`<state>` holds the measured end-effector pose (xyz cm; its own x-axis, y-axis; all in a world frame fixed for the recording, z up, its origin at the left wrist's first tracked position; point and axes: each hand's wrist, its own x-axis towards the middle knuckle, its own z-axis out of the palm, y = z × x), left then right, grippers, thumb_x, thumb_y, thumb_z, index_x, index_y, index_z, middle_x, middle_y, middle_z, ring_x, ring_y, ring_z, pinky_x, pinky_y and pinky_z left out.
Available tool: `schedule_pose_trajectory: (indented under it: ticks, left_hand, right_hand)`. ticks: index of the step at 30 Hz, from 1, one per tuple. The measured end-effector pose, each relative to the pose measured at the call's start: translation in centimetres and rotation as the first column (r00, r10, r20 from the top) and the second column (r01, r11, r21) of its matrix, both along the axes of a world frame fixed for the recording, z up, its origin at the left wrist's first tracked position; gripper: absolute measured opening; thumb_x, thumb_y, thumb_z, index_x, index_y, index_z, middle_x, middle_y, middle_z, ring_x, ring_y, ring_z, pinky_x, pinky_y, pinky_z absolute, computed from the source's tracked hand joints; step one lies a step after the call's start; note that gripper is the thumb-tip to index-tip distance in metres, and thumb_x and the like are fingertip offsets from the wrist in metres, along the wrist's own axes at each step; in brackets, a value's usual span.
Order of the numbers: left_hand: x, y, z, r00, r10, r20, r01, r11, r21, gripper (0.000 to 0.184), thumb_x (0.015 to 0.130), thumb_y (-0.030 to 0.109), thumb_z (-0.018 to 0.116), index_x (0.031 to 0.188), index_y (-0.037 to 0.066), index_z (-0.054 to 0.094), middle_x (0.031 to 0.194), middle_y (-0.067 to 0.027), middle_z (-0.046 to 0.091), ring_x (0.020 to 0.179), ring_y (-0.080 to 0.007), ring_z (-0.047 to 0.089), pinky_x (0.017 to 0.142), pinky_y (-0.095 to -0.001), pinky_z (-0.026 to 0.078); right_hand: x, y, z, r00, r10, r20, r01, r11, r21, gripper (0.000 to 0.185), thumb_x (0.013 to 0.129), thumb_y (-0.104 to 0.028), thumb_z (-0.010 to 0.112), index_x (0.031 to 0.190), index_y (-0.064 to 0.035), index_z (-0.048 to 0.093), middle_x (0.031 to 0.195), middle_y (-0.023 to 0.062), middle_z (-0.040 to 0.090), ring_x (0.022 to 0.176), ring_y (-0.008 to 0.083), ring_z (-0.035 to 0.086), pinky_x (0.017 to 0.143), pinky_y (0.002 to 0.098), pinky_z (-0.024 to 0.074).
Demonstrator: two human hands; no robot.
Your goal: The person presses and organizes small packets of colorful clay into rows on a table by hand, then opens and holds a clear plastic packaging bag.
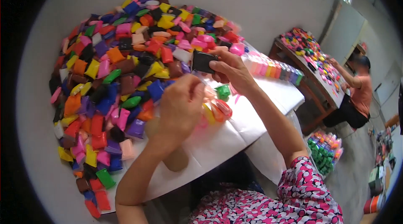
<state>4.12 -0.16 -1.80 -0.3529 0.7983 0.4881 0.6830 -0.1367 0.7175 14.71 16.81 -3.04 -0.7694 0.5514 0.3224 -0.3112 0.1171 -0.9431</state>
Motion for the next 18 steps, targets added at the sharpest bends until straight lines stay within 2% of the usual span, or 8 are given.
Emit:
schedule_pose_trajectory:
  ticks: [2,5,7,9,12,13,16,18]
  left_hand:
    - [0.7,0.0,0.1,0.991,-0.072,0.113,0.073,0.997,-0.011,0.023,0.092,0.02,0.06,0.096,-0.003,0.06,0.092,-0.0156,0.065,0.074,-0.0252,0.064,0.065,-0.0353,0.049]
    - [2.4,0.6,-1.1,0.952,-0.133,0.275,0.128,0.991,0.034,0.028,0.095,0.024,0.059,0.098,-0.003,0.059,0.083,-0.0115,0.063,0.068,-0.0168,0.06,0.061,-0.0317,0.048]
    - [3.4,0.7,-1.6,0.883,-0.207,0.422,0.188,0.978,0.086,0.028,0.098,0.026,0.057,0.094,-0.002,0.06,0.072,-0.004,0.059,0.062,-0.0092,0.054,0.055,-0.0256,0.044]
    - [2.8,0.4,-1.8,0.891,-0.22,0.397,0.237,0.972,0.006,0.027,0.099,0.025,0.055,0.091,-0.001,0.06,0.069,-0.0011,0.057,0.059,-0.0066,0.051,0.052,-0.0228,0.041]
    - [3.0,0.4,-2.1,0.868,-0.233,0.437,0.256,0.967,0.008,0.028,0.1,0.025,0.055,0.085,0.002,0.061,0.065,0.0022,0.055,0.053,-0.0036,0.047,0.047,-0.0207,0.037]
    - [3.0,0.3,-2.2,0.854,-0.237,0.464,0.267,0.964,0.0,0.028,0.1,0.024,0.055,0.085,0.002,0.061,0.065,0.0023,0.055,0.053,-0.0033,0.047,0.047,-0.0206,0.038]
    - [3.0,0.3,-2.4,0.835,-0.235,0.498,0.278,0.96,-0.012,0.027,0.099,0.024,0.056,0.085,0.002,0.062,0.066,0.0021,0.055,0.053,-0.0029,0.047,0.047,-0.0203,0.038]
    - [3.1,0.2,-2.3,0.842,-0.225,0.491,0.268,0.963,-0.019,0.027,0.099,0.023,0.056,0.084,0.001,0.062,0.066,0.002,0.056,0.053,-0.0029,0.047,0.047,-0.0202,0.038]
  right_hand:
    - [3.1,-1.2,-1.5,0.995,0.023,-0.101,-0.032,0.995,-0.09,0.026,0.092,-0.018,0.065,0.11,-0.0029,0.053,0.068,0.0009,0.055,0.051,0.0049,0.05,0.042,0.0192,0.0332]
    - [5.9,-5.2,-2.6,0.988,-0.117,-0.103,0.089,0.965,-0.245,0.026,0.091,-0.018,0.067,0.106,-0.0009,0.054,0.071,0.0055,0.062,0.05,0.0064,0.053,0.042,0.0192,0.035]
    - [7.2,-7.2,-3.7,0.989,-0.133,-0.066,0.116,0.97,-0.212,0.023,0.092,-0.02,0.066,0.101,-0.001,0.055,0.074,0.0055,0.063,0.05,0.0076,0.054,0.043,0.02,0.0385]
    - [7.8,-8.8,-4.2,0.986,-0.162,-0.05,0.153,0.976,-0.152,0.023,0.095,-0.019,0.061,0.103,0.0016,0.057,0.078,0.0056,0.063,0.053,0.0082,0.056,0.045,0.021,0.0399]
    - [9.5,-9.9,-4.4,0.956,-0.288,-0.064,0.291,0.956,0.046,0.024,0.097,-0.016,0.057,0.109,0.0046,0.057,0.081,0.0065,0.063,0.057,0.009,0.058,0.047,0.0226,0.042]
    - [9.9,-10.1,-4.6,0.929,-0.355,-0.103,0.367,0.918,0.148,0.023,0.094,-0.009,0.058,0.112,0.0049,0.058,0.083,0.0089,0.065,0.061,0.0114,0.06,0.05,0.0238,0.0451]
    - [10.4,-10.1,-4.9,0.865,-0.448,-0.224,0.49,0.666,0.563,0.023,0.087,-0.002,0.063,0.109,0.0033,0.06,0.088,0.0125,0.066,0.061,0.0144,0.061,0.052,0.0248,0.0467]
    - [10.5,-10.4,-4.6,0.832,-0.485,-0.271,0.525,0.528,0.667,0.027,0.08,0.003,0.069,0.106,0.0007,0.062,0.09,0.0129,0.067,0.063,0.0169,0.063,0.051,0.0262,0.0468]
